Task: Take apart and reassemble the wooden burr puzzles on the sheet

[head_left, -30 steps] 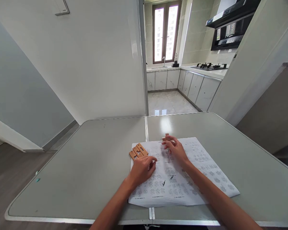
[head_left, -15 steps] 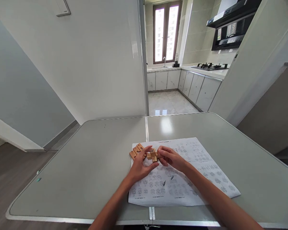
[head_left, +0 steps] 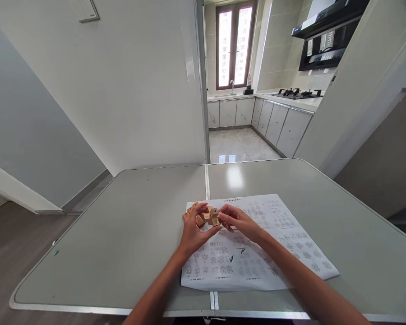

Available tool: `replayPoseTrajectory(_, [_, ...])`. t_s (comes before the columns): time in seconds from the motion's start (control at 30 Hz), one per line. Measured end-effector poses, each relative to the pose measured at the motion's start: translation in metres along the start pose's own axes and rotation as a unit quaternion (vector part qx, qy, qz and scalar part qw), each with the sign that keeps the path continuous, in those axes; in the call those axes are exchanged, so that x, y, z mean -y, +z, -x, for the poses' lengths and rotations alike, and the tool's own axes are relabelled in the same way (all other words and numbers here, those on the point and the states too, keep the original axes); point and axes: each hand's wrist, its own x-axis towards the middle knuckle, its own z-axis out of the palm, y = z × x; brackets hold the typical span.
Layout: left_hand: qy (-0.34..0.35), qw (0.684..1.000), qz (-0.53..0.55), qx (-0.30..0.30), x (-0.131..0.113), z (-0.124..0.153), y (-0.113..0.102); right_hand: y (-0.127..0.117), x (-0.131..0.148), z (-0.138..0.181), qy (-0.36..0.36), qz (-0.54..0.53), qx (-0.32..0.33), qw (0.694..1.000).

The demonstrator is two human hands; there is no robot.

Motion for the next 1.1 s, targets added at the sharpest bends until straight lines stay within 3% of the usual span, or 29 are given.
replayPoseTrajectory(0.33, [-0.007,1.0,0.005,-0.003,-0.004,-0.001,-0.001,0.002,-0.003,0.001,-0.061,0.013,-0.01,0.998])
replayPoseTrajectory(0.57, [-0.025,0.999,0.026,0.021,0.003,-0.001,0.001,0.003,-0.011,-0.003,-0.059,0.021,-0.028,0.998])
replayPoseTrajectory(0.83, [0.01,0.997,-0.077,0.029,0.008,-0.002,-0.002,0.006,-0.012,-0.003,-0.077,0.072,-0.068,0.992])
replayPoseTrajectory(1.1, [0.023,0.994,-0.1,0.034,0.006,-0.001,-0.001,0.006,-0.012,0.0,-0.083,0.137,-0.086,0.983])
